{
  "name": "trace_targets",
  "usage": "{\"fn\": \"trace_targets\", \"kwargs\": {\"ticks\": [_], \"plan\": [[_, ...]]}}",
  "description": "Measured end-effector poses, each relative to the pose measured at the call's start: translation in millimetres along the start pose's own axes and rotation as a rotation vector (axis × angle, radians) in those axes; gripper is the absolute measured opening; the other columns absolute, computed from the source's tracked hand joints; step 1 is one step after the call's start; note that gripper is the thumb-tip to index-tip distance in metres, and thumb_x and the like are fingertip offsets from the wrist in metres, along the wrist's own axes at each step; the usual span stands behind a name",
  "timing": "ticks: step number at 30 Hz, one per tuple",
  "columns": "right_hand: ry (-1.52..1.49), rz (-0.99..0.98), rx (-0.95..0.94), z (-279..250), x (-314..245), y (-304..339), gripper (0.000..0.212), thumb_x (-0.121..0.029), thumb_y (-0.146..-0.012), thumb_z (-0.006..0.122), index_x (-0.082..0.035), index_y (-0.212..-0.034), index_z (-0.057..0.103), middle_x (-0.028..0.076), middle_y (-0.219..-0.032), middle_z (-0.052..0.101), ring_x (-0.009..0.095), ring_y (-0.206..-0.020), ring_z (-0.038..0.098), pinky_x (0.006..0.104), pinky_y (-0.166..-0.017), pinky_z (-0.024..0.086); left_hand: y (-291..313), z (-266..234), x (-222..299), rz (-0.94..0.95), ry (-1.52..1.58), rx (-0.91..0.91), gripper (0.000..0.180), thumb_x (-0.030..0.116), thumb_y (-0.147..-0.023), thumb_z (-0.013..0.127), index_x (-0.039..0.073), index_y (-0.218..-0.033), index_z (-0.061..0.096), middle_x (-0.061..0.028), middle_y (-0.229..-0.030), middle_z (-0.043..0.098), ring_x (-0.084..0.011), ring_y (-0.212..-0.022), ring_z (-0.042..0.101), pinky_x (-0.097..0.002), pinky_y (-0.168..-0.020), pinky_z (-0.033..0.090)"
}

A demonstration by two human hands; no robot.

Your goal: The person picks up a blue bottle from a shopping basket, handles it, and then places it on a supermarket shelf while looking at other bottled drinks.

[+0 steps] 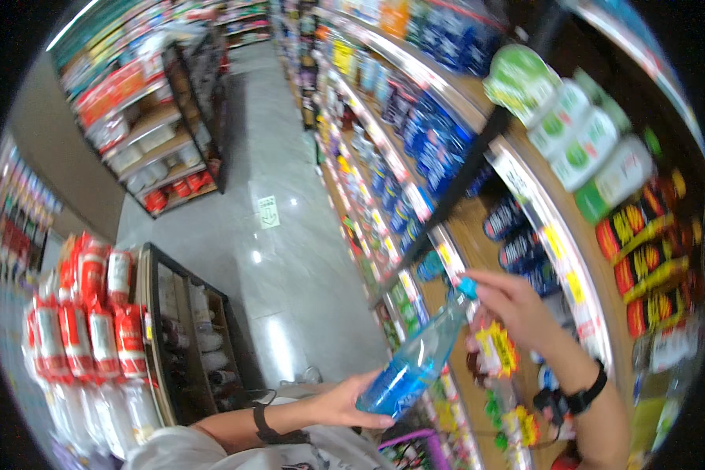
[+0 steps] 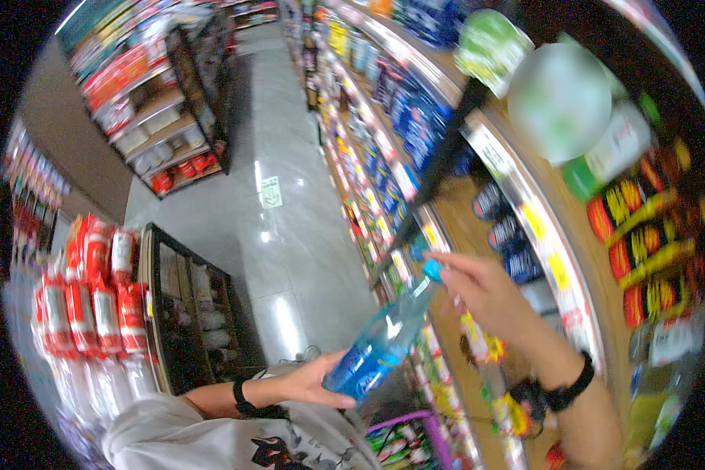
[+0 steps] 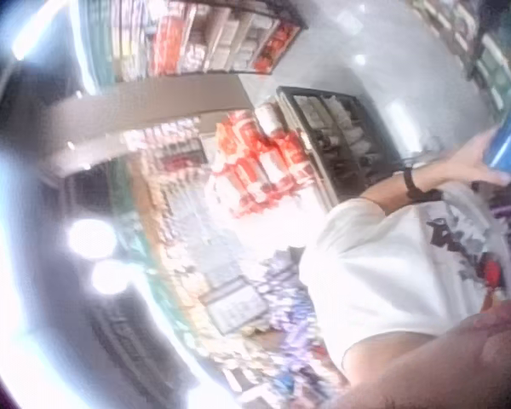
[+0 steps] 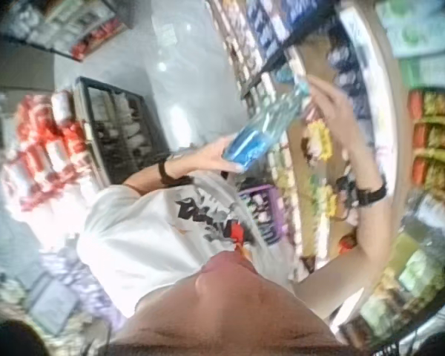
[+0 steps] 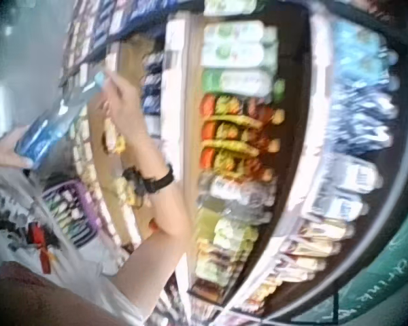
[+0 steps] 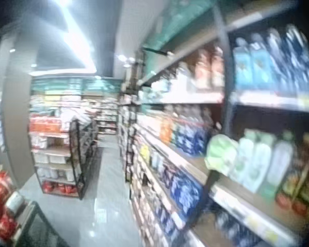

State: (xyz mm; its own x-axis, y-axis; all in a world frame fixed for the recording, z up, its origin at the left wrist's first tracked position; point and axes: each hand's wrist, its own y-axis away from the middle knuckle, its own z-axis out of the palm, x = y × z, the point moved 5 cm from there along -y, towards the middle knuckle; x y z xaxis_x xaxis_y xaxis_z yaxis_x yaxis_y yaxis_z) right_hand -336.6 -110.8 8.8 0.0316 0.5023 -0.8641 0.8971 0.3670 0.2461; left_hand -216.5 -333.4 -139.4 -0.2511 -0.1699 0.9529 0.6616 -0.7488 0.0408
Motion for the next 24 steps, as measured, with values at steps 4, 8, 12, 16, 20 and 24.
{"fn": "trace_targets", "kwargs": {"ticks": [4, 8, 12, 16, 20, 24], "plan": [[-0.202, 0.061, 0.021, 30.8, 5.2, 11.1, 0.04, -0.018, -0.103, 0.053, -0.004, -0.14, 0.052, 0.004, -0.086, 0.067, 0.012, -0.071, 0.067, 0.0263, -0.063, 0.055, 22.7, -3.0, 1.4, 0.091, -0.132, -0.029, 0.08, 0.033, -0.084, 0.08, 0.001, -0.145, 0.04, -0.0075, -0.123, 0.06, -0.0157, -0.102, 0.058, -0.0335, -0.092, 0.047], [-0.128, 0.139, -0.003, 20.3, -7.7, 28.4, 0.039, -0.028, -0.105, 0.05, -0.013, -0.141, 0.053, 0.004, -0.073, 0.066, 0.01, -0.065, 0.065, 0.0227, -0.057, 0.053, 24.8, 19.3, 16.0, 0.103, 0.02, -0.023, 0.07, 0.033, -0.088, 0.073, 0.002, -0.143, 0.043, -0.009, -0.13, 0.058, -0.0182, -0.113, 0.056, -0.0351, -0.098, 0.047], [-0.036, 0.027, 0.09, 17.1, -9.0, 31.1, 0.042, -0.032, -0.102, 0.055, -0.01, -0.137, 0.057, 0.003, -0.075, 0.065, 0.009, -0.062, 0.064, 0.0243, -0.054, 0.052, 40.0, 46.1, 29.7, 0.123, 0.12, 0.02, 0.064, 0.026, -0.093, 0.07, 0.0, -0.144, 0.043, -0.0037, -0.133, 0.056, -0.015, -0.12, 0.051, -0.0335, -0.103, 0.043], [-0.068, -0.047, 0.215, 6.1, -50.9, 54.1, 0.033, -0.029, -0.101, 0.058, -0.007, -0.124, 0.066, 0.003, -0.078, 0.066, 0.011, -0.056, 0.064, 0.025, -0.051, 0.052, 23.9, 41.3, 24.4, 0.139, 0.038, 0.045, 0.062, 0.028, -0.09, 0.072, 0.001, -0.14, 0.047, -0.0044, -0.127, 0.059, -0.0141, -0.117, 0.053, -0.0338, -0.1, 0.045], [-0.081, -0.123, 0.213, 0.4, -40.7, 53.7, 0.036, -0.031, -0.101, 0.058, -0.004, -0.124, 0.065, 0.005, -0.078, 0.066, 0.014, -0.055, 0.065, 0.0265, -0.049, 0.052, 13.5, 44.8, 14.9, 0.104, 0.113, 0.041, 0.063, 0.029, -0.088, 0.073, 0.001, -0.139, 0.048, -0.0066, -0.125, 0.061, -0.0154, -0.116, 0.055, -0.0344, -0.099, 0.047], [-0.128, -0.102, 0.247, 7.4, -23.7, 53.1, 0.036, -0.03, -0.102, 0.057, -0.004, -0.125, 0.064, 0.005, -0.074, 0.064, 0.014, -0.053, 0.064, 0.0278, -0.048, 0.053, 18.3, 51.5, 28.1, 0.024, 0.159, 0.017, 0.066, 0.028, -0.087, 0.073, 0.001, -0.141, 0.046, -0.0069, -0.125, 0.061, -0.0168, -0.116, 0.057, -0.0343, -0.098, 0.047]]}}
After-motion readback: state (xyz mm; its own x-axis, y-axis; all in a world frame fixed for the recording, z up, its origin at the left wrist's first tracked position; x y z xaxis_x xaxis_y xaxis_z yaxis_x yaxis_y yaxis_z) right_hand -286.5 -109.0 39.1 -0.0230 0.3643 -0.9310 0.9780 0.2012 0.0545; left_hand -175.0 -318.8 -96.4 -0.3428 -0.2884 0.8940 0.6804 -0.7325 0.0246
